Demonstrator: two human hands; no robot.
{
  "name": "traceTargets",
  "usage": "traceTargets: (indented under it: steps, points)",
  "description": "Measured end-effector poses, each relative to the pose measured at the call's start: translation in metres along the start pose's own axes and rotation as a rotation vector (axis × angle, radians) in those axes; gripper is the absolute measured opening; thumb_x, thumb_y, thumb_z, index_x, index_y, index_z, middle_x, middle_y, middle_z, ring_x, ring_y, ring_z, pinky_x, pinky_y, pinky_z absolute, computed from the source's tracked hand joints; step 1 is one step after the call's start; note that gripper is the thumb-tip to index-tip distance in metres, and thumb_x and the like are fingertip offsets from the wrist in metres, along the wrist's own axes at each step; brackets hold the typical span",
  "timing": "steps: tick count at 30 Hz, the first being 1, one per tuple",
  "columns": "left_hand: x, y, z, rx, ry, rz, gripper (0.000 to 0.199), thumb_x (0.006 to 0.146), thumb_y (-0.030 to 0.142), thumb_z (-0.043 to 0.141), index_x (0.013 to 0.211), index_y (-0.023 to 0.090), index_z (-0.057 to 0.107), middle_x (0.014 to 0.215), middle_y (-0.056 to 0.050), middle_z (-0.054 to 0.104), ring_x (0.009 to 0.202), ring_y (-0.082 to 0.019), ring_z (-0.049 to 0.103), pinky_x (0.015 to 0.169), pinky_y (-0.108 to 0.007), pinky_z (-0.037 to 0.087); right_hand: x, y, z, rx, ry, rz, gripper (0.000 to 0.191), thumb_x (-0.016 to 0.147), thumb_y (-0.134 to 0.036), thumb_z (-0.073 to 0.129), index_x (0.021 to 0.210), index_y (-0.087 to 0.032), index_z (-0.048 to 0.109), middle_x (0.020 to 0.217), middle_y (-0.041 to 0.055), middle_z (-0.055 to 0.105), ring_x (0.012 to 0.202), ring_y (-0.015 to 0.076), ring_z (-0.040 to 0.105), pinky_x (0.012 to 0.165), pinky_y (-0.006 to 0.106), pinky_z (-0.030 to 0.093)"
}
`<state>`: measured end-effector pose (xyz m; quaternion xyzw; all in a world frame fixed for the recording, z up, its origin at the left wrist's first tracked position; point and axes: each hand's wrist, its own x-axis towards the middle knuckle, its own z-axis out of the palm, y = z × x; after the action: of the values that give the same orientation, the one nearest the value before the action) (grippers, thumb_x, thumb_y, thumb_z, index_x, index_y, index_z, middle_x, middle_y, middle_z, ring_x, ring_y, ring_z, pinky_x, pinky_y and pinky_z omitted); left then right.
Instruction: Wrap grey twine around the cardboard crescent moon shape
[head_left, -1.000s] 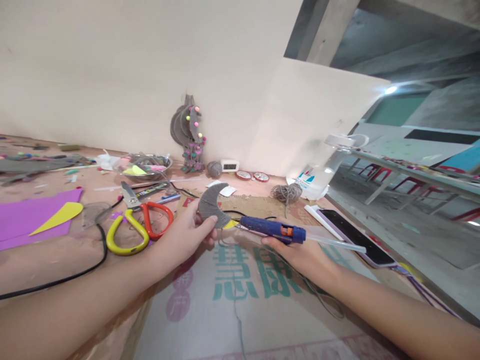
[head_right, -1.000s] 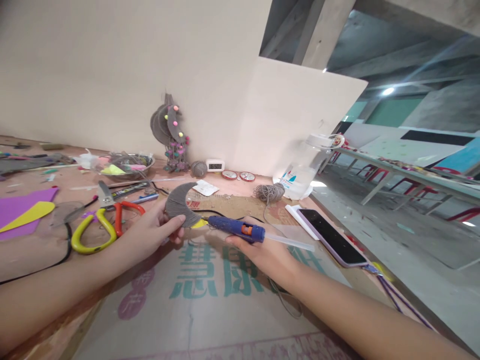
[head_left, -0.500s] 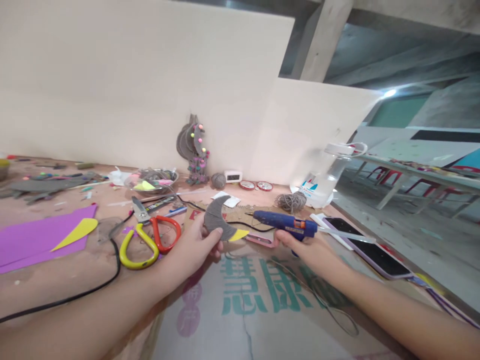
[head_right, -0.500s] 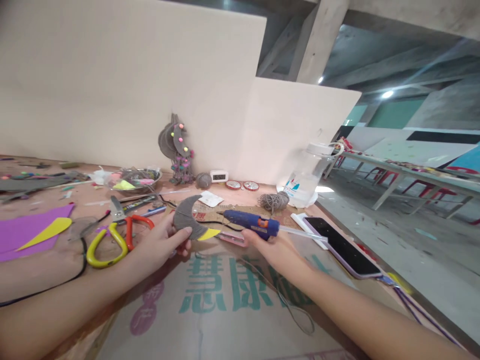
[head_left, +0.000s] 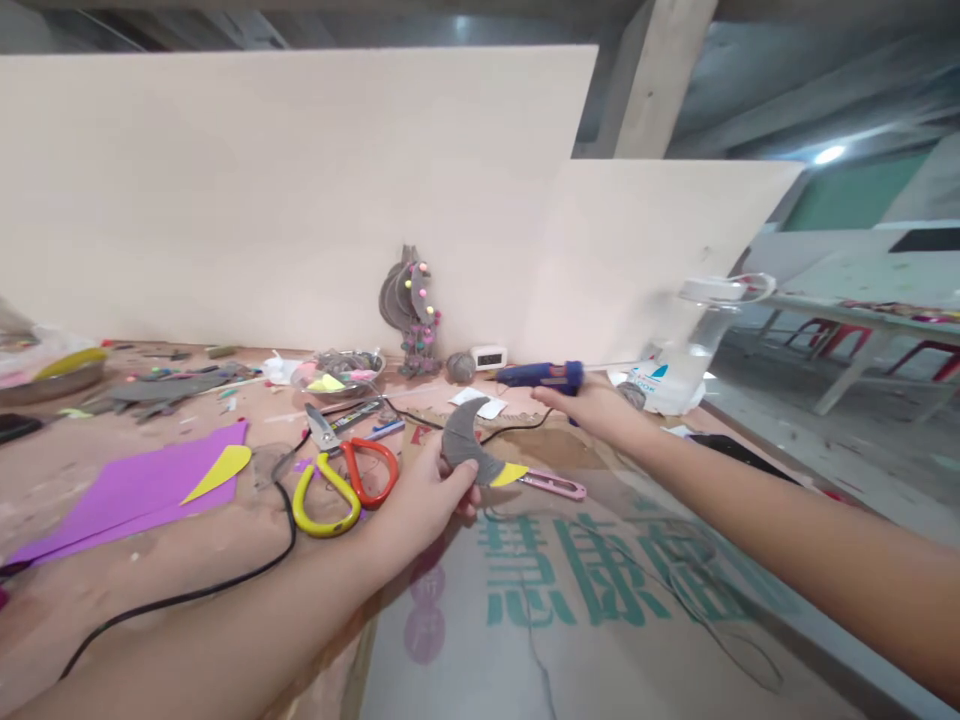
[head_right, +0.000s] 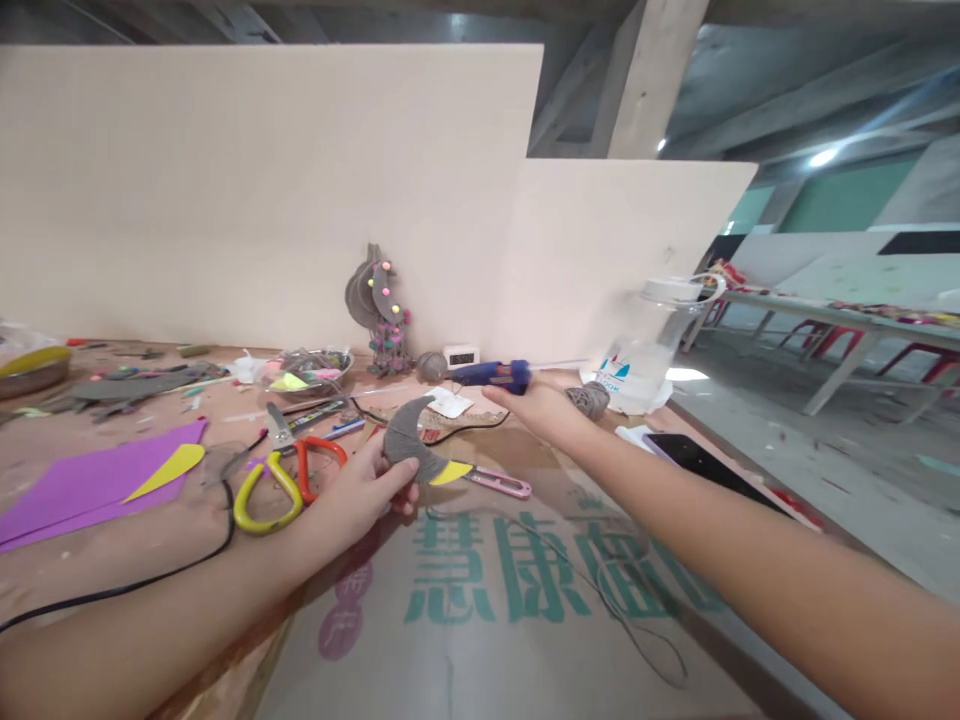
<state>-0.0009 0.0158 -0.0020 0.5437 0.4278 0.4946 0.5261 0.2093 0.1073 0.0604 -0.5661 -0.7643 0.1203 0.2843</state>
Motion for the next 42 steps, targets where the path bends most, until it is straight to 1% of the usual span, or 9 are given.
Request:
traceTargets:
  steps: [7,14,18,22,26,30,33,35,42]
  points:
    - [0.001,-0.002,-0.001,-0.006,-0.020,0.014,0.019,0.080,0.032,0.052,0.091,0.018,0.045,0.055,0.005,0.053,0.044,-0.008,0.050,0.045,-0.020,0.043,0.056,0.009,0.051,-0.090,-0.062,0.025,0.044,0.075,-0.050,0.057,0.092,-0.010,0.064,0.082,0.0119,0.068,0.075,0.0228,0.063,0.063,0.027,0.045]
    - [0.001,0.000,0.001,-0.027,-0.006,-0.021,0.022,0.078,0.032,0.054,0.091,0.017,0.046,0.052,0.006,0.053,0.041,-0.008,0.050,0.044,-0.020,0.042,0.060,0.022,0.051,-0.145,-0.135,-0.026,0.044,0.079,-0.052,0.052,0.089,-0.010,0.063,0.077,0.0101,0.068,0.072,0.0200,0.062,0.063,0.025,0.044]
    - [0.002,-0.001,0.000,-0.033,-0.003,-0.016,0.022,0.078,0.033,0.054,0.091,0.017,0.045,0.053,0.006,0.054,0.042,-0.009,0.051,0.045,-0.020,0.043,0.039,0.020,0.037,-0.162,-0.122,-0.116,0.041,0.084,-0.044,0.048,0.102,-0.009,0.060,0.099,0.0150,0.066,0.090,0.0233,0.061,0.077,0.029,0.044]
    - [0.002,0.000,-0.002,0.005,0.013,-0.012,0.022,0.077,0.033,0.055,0.089,0.017,0.045,0.054,0.005,0.056,0.044,-0.009,0.053,0.045,-0.021,0.044,-0.003,0.011,0.020,-0.166,-0.065,-0.235,0.043,0.089,-0.038,0.042,0.124,-0.015,0.047,0.127,0.0139,0.051,0.116,0.0229,0.048,0.093,0.032,0.036]
    - [0.001,0.002,-0.003,0.037,0.016,-0.003,0.021,0.078,0.032,0.055,0.089,0.017,0.045,0.054,0.004,0.055,0.043,-0.009,0.052,0.045,-0.020,0.044,-0.047,-0.005,0.010,-0.126,-0.138,-0.361,0.036,0.091,-0.039,0.035,0.101,-0.018,0.063,0.103,0.0079,0.065,0.096,0.0208,0.057,0.084,0.031,0.041]
    - [0.000,0.004,-0.004,0.044,0.002,0.005,0.039,0.077,0.033,0.055,0.110,0.016,0.044,0.053,0.005,0.056,0.042,-0.009,0.052,0.045,-0.021,0.045,-0.081,-0.024,0.013,-0.137,-0.302,-0.482,0.037,0.080,-0.051,0.052,0.094,-0.019,0.064,0.096,0.0065,0.061,0.090,0.0199,0.054,0.079,0.031,0.042]
    - [-0.002,0.006,-0.004,0.040,0.013,-0.005,0.067,0.077,0.031,0.055,0.135,0.019,0.023,0.053,0.005,0.058,0.043,-0.011,0.054,0.046,-0.023,0.047,-0.095,-0.030,0.020,-0.189,-0.301,-0.481,0.040,0.071,-0.054,0.061,0.091,-0.019,0.061,0.095,0.0067,0.057,0.088,0.0207,0.051,0.074,0.031,0.042]
    - [-0.003,0.007,-0.004,0.026,0.012,-0.011,0.074,0.078,0.030,0.054,0.139,0.021,0.013,0.053,0.005,0.058,0.044,-0.012,0.054,0.047,-0.024,0.047,-0.099,-0.029,0.024,-0.209,-0.262,-0.485,0.027,0.078,-0.045,0.058,0.087,-0.019,0.060,0.089,0.0057,0.057,0.085,0.0195,0.050,0.073,0.031,0.040]
    - [-0.001,0.003,0.000,-0.027,-0.054,-0.047,0.033,0.080,0.031,0.051,0.109,0.015,0.047,0.056,0.003,0.057,0.049,-0.010,0.054,0.051,-0.021,0.044,-0.103,-0.025,0.031,-0.033,-0.269,-0.502,0.018,0.091,-0.025,0.039,0.083,-0.019,0.054,0.082,0.0042,0.059,0.077,0.0158,0.051,0.071,0.028,0.040]
